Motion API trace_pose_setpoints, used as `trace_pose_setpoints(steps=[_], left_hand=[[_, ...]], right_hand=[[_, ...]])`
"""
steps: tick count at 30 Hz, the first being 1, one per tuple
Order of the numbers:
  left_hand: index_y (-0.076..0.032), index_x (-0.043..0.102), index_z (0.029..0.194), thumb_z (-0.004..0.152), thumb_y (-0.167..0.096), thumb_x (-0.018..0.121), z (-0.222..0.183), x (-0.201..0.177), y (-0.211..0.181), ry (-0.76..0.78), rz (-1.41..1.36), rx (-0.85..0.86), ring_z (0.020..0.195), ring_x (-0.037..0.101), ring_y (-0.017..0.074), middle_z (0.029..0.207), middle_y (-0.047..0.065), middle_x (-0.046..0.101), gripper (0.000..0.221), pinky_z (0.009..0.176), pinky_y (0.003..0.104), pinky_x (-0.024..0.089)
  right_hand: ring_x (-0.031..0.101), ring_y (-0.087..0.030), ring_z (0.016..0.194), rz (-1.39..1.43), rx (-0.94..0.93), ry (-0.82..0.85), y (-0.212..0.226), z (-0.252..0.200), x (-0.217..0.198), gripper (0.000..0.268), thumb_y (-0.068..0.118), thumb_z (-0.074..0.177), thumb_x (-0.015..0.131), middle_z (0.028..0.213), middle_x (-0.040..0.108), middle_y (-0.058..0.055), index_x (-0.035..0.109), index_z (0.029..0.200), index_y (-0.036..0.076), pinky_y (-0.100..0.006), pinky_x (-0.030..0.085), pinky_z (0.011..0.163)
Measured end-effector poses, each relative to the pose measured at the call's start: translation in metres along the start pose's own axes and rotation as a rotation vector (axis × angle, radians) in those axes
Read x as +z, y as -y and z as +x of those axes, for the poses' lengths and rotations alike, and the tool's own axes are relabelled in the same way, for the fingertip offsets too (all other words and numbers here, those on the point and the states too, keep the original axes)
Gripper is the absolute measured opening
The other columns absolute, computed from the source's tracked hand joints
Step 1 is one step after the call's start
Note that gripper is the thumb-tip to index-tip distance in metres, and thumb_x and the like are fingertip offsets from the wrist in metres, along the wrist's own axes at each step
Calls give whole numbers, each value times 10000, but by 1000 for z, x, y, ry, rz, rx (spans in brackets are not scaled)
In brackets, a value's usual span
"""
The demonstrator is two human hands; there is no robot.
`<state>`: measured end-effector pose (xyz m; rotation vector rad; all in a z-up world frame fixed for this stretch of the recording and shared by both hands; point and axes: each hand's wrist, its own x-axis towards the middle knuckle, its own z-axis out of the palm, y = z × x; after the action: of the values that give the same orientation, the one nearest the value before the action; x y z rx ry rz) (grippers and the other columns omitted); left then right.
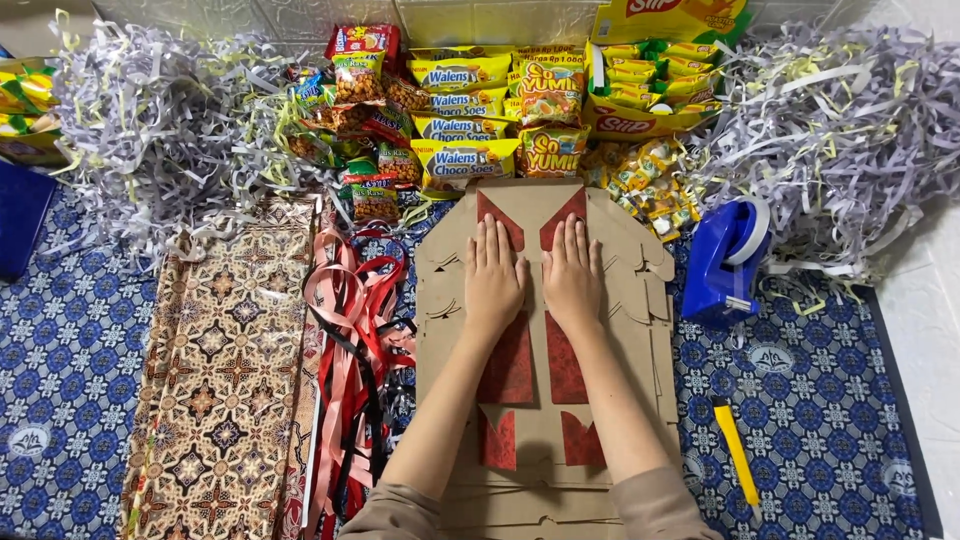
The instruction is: Assembling a cardboard gift box by folding pre-scored flaps and panels on a workspace.
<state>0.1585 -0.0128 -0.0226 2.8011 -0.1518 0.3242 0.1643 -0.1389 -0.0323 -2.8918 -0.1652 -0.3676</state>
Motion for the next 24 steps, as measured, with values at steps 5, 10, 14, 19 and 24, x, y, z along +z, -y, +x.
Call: trace_pose_setpoints(steps=[5,10,14,19,24], left_hand=[[17,269,1452,934,-353,383,1,0,-1,-24,19,-1,1436,186,311,1533,222,211,646,1172,443,117],[17,273,1451,931,-357,391,0,1,-1,-29,36,0,1436,190,310,1533,223,214,651,1170,448,121],[21,268,1453,928,-358,389,0,0,-2,-28,34,-1,1441,181,306,1537,216,207,658,1171,448,119],[22,271,1452,928,-360,393,0,-1,-2,-29,28,-1,1441,184,303,1537,215,208,660,1170,449,121],[21,273,1453,931,-360,388,0,-1,-2,-25,27,-4,1444,177,298,1540,209,207,657,1170,447,113]], right_hand=[[215,-259,1431,-3,11,26,3,1,-6,497,258,1011,306,1547,244,-153,310,1452,29,-471,130,1151],[202,-261,1435,20,16,38,4,1,-7,499,248,1010,308,1550,231,-156,300,1455,24,-472,123,1154],[179,-252,1444,11,19,46,3,0,-5,513,258,1003,304,1559,205,-149,285,1459,23,-475,109,1158],[177,-252,1444,12,20,46,4,0,-6,513,254,1003,298,1559,204,-150,282,1460,23,-472,104,1158],[183,-262,1442,10,10,34,4,0,-6,516,243,995,318,1557,207,-157,291,1457,14,-478,113,1156]])
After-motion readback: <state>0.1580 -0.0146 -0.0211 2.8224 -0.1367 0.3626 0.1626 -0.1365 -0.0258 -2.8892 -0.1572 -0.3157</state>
